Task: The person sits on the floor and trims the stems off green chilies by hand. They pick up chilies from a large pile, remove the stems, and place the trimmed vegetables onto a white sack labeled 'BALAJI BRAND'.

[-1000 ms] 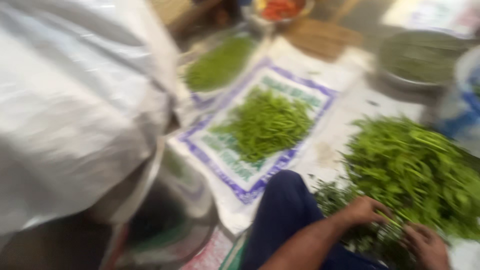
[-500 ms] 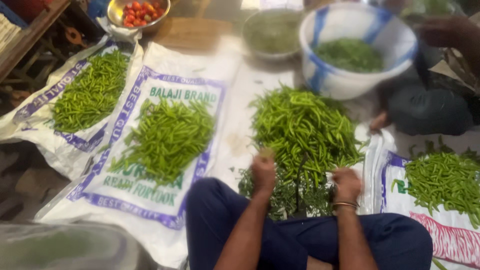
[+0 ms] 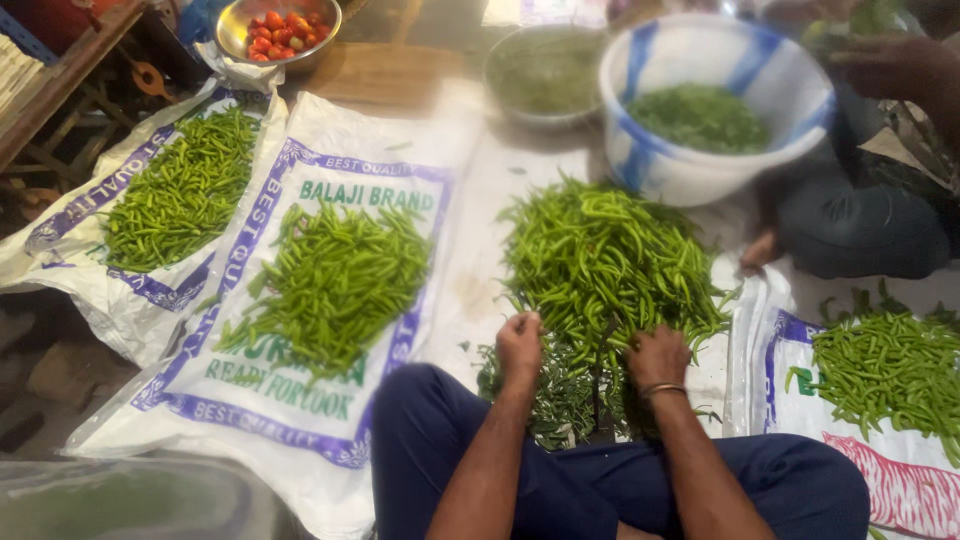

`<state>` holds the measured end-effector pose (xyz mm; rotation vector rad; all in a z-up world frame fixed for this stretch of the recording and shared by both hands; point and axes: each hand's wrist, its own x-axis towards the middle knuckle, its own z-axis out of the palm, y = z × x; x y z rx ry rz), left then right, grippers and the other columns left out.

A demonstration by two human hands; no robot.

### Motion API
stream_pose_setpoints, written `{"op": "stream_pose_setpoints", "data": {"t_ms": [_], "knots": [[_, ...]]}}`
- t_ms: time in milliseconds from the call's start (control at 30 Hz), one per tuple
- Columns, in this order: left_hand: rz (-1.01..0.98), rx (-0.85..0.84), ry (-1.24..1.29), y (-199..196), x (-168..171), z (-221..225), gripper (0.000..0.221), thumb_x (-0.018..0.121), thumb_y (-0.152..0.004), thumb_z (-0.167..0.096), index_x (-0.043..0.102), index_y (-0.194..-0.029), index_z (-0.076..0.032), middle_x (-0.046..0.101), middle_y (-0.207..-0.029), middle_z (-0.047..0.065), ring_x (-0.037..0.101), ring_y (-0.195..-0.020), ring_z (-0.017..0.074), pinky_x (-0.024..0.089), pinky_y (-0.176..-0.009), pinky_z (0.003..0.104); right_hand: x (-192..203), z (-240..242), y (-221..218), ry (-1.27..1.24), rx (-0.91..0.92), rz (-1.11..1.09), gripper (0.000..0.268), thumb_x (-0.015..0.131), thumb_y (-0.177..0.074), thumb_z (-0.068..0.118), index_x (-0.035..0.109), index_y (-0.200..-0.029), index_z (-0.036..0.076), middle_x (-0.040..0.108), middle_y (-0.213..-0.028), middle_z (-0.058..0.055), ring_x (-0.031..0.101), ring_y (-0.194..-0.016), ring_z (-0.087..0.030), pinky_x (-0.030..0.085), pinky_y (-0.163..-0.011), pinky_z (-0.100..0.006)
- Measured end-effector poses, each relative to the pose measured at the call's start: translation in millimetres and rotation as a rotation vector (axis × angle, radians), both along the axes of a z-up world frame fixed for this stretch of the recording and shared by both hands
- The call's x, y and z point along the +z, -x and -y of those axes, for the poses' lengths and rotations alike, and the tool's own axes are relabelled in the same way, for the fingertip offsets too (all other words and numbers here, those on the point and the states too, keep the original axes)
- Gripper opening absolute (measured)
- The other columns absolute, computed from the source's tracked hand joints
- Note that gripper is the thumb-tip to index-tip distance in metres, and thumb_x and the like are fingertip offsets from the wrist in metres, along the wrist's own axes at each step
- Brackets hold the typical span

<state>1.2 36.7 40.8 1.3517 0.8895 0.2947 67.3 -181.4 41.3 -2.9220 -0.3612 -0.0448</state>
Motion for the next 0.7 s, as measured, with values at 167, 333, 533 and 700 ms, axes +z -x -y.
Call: {"op": "stream_pose_setpoints", "data": {"t_ms": [167, 333, 533, 700], "knots": [[-0.007, -0.19, -0.029, -2, -25, 9, 0.026, 0.069, -0.093, -0.024, 0.077, -0.108, -0.004, 0.076, -0.09, 0.009, 0.067, -0.076, 0.0183, 0.055, -0.071, 0.036, 33, 79, 18, -0.274, -0.122, -0.368, 0.023, 0.08, -0.084, 0.027, 0.081, -0.104, 0.017, 0.079, -0.103, -0.011, 0.076, -0.095, -0.027, 0.059, -0.086, -0.041], [-0.11, -0.502, -0.243, -2, -29, 25, 0.03, 0.069, -0.094, -0.029, 0.076, -0.113, -0.007, 0.077, -0.105, 0.011, 0.074, -0.093, 0.0219, 0.059, -0.086, 0.037, 22, 71, 34, -0.565, 0.003, -0.354, 0.026, 0.083, -0.079, 0.024, 0.083, -0.103, 0.013, 0.082, -0.097, -0.007, 0.079, -0.086, -0.02, 0.061, -0.081, -0.032], [-0.005, -0.648, -0.371, 10, -21, 39, 0.031, 0.068, -0.095, -0.031, 0.076, -0.116, -0.01, 0.074, -0.115, 0.011, 0.072, -0.102, 0.0259, 0.054, -0.094, 0.041, 17, 41, 32, -0.558, -0.009, -0.262, 0.024, 0.083, -0.081, 0.021, 0.082, -0.103, 0.014, 0.081, -0.101, -0.007, 0.077, -0.088, -0.021, 0.06, -0.081, -0.033], [-0.062, -0.718, -0.474, 8, -10, 45, 0.026, 0.066, -0.095, -0.027, 0.078, -0.109, -0.009, 0.077, -0.102, 0.018, 0.073, -0.094, 0.0338, 0.057, -0.087, 0.043, 11, 46, 29, -0.546, 0.049, -0.143, 0.023, 0.083, -0.08, 0.018, 0.082, -0.102, 0.012, 0.079, -0.102, -0.009, 0.076, -0.091, -0.024, 0.059, -0.083, -0.035]]}}
